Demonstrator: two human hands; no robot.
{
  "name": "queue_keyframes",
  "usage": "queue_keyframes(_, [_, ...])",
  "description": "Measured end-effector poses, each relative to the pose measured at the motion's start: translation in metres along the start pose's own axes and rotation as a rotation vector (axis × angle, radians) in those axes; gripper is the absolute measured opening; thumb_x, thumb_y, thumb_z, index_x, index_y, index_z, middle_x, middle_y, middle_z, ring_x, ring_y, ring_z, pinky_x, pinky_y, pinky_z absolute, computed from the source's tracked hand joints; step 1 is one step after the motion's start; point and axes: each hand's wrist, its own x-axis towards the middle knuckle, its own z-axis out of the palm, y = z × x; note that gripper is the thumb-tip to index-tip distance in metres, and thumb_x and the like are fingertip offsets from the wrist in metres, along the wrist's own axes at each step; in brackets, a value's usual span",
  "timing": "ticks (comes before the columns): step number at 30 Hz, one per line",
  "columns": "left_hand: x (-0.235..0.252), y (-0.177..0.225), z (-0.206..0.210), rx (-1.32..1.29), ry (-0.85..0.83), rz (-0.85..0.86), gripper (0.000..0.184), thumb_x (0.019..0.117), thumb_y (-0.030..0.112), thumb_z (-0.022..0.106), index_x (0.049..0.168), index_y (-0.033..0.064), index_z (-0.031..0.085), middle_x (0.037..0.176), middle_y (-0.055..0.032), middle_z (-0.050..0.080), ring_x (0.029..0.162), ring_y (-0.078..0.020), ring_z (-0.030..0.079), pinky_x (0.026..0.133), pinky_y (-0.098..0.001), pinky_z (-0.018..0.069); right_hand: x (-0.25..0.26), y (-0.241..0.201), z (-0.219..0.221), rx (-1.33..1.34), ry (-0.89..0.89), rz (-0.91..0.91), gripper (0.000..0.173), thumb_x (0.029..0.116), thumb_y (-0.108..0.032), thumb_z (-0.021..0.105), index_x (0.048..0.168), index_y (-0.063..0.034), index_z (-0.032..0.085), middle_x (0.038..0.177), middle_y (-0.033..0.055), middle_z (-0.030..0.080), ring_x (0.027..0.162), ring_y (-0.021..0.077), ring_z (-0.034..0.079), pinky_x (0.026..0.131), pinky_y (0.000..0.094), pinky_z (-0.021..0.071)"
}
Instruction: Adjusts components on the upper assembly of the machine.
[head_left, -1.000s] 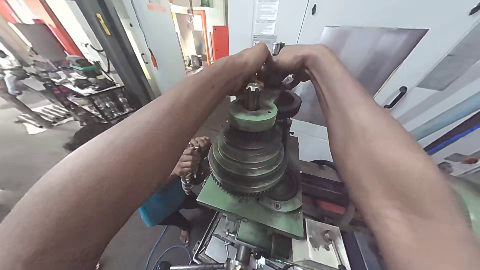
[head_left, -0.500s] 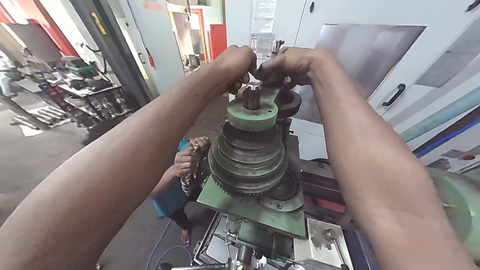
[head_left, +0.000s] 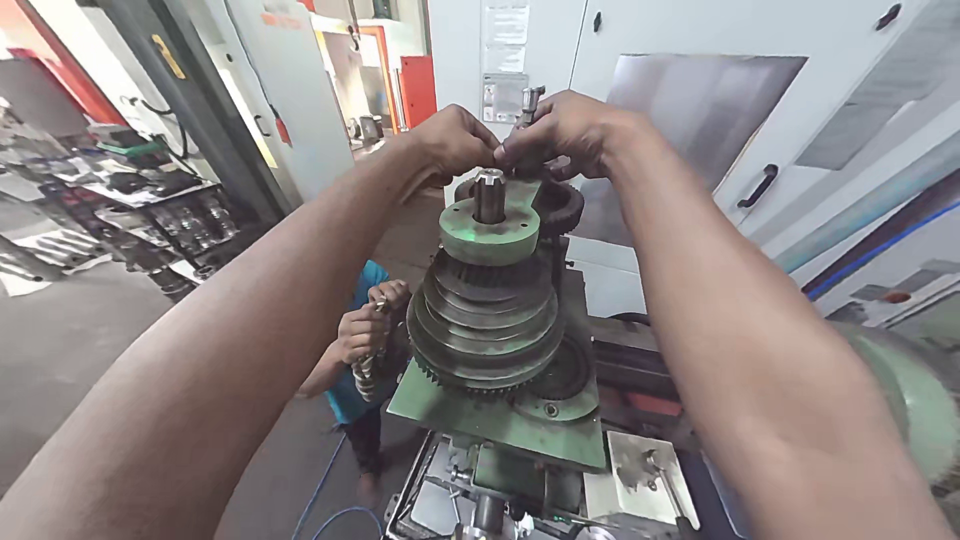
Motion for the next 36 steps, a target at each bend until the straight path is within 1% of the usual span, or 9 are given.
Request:
queue_keyframes(4, [-0.004, 0.0, 0.006, 0.046, -0.002, 0.078, 0.014, 0.0992, 0.019, 0.067, 0.093, 0.0084, 0.074, 0.076, 0.0013, 0.065, 0.064, -0.0045, 0.055, 0.062, -0.0276, 0.0448, 0.0, -0.003, 0.0, -0.027, 0.021, 0.016, 0.034, 0.0841, -0.037, 0.082, 0.107, -0.0145, 0.071, 0.102, 0.0045, 0.071, 0.092, 0.017, 0.067, 0.075, 0.0397, 0.0543])
queue_keyframes(7, [-0.003, -0.007, 0.008, -0.007, -0.002, 0.131, 0.015, 0.0995, 0.017, 0.066, 0.09, 0.0078, 0.073, 0.073, 0.0027, 0.064, 0.064, -0.0028, 0.056, 0.062, -0.0256, 0.0465, -0.001, -0.006, 0.001, -0.046, 0.049, 0.017, 0.047, 0.0818, -0.037, 0.085, 0.116, -0.0105, 0.068, 0.109, 0.0086, 0.069, 0.099, 0.0218, 0.066, 0.082, 0.0457, 0.0551])
queue_keyframes(14, [-0.004, -0.006, 0.01, -0.006, -0.016, 0.149, 0.014, 0.0985, 0.012, 0.065, 0.085, 0.0086, 0.069, 0.069, 0.0056, 0.06, 0.059, -0.0002, 0.052, 0.058, -0.0219, 0.0445, -0.005, -0.009, 0.004, -0.183, 0.183, -0.009, 0.059, 0.0736, -0.042, 0.09, 0.112, -0.0038, 0.066, 0.093, 0.0084, 0.067, 0.072, 0.0153, 0.062, 0.065, 0.0366, 0.054])
queue_keyframes(19, [-0.005, -0.005, 0.011, -0.099, -0.022, 0.072, 0.018, 0.1012, 0.009, 0.059, 0.085, 0.0078, 0.066, 0.069, 0.0039, 0.058, 0.06, -0.0025, 0.053, 0.059, -0.0222, 0.0452, -0.001, -0.008, 0.005, -0.152, 0.202, 0.0, 0.058, 0.0731, -0.043, 0.091, 0.111, -0.0045, 0.068, 0.093, 0.0083, 0.069, 0.074, 0.016, 0.067, 0.069, 0.0373, 0.0573])
queue_keyframes(23, [-0.008, 0.002, 0.01, -0.095, 0.003, -0.062, 0.019, 0.0985, 0.013, 0.059, 0.079, 0.0112, 0.06, 0.066, 0.0036, 0.052, 0.056, -0.0056, 0.046, 0.053, -0.025, 0.0384, -0.001, -0.007, 0.006, -0.145, 0.2, 0.012, 0.057, 0.074, -0.046, 0.089, 0.11, -0.0059, 0.069, 0.094, 0.0073, 0.07, 0.076, 0.0155, 0.066, 0.07, 0.0376, 0.057])
queue_keyframes(27, [-0.006, 0.016, -0.002, -0.045, 0.016, -0.273, 0.024, 0.1015, 0.033, 0.06, 0.093, 0.0111, 0.066, 0.085, -0.0028, 0.059, 0.078, -0.0164, 0.056, 0.071, -0.0395, 0.0465, -0.001, -0.006, 0.005, -0.15, 0.195, 0.018, 0.056, 0.0741, -0.047, 0.089, 0.109, -0.0071, 0.07, 0.096, 0.0075, 0.071, 0.08, 0.0163, 0.068, 0.072, 0.0392, 0.0577])
queue_keyframes(31, [-0.013, 0.035, -0.009, -0.211, 0.021, -0.35, 0.036, 0.1046, 0.036, 0.036, 0.106, 0.0157, 0.066, 0.088, -0.0017, 0.07, 0.07, -0.0133, 0.058, 0.061, -0.0325, 0.0442, 0.001, -0.008, 0.005, -0.236, 0.167, 0.034, 0.048, 0.0827, -0.038, 0.082, 0.112, -0.0027, 0.067, 0.102, 0.0132, 0.069, 0.089, 0.0233, 0.067, 0.081, 0.0479, 0.0548])
queue_keyframes(33, [-0.016, 0.043, -0.009, -0.168, 0.018, -0.367, 0.043, 0.1057, 0.043, 0.035, 0.117, 0.0159, 0.067, 0.091, -0.0033, 0.069, 0.071, -0.0145, 0.057, 0.061, -0.0331, 0.0437, 0.004, -0.007, 0.005, -0.284, 0.164, 0.017, 0.045, 0.0824, -0.038, 0.082, 0.106, -0.0029, 0.067, 0.098, 0.013, 0.068, 0.086, 0.0237, 0.066, 0.078, 0.0486, 0.0547])
queue_keyframes(36, [-0.013, 0.04, -0.009, -0.145, 0.017, -0.376, 0.048, 0.1033, 0.051, 0.038, 0.116, 0.0163, 0.069, 0.099, -0.0046, 0.069, 0.083, -0.0184, 0.061, 0.071, -0.041, 0.0477, 0.009, -0.007, 0.003, -0.331, 0.164, -0.013, 0.046, 0.0765, -0.04, 0.086, 0.101, -0.0051, 0.069, 0.094, 0.0119, 0.069, 0.082, 0.0241, 0.067, 0.075, 0.0496, 0.0548])
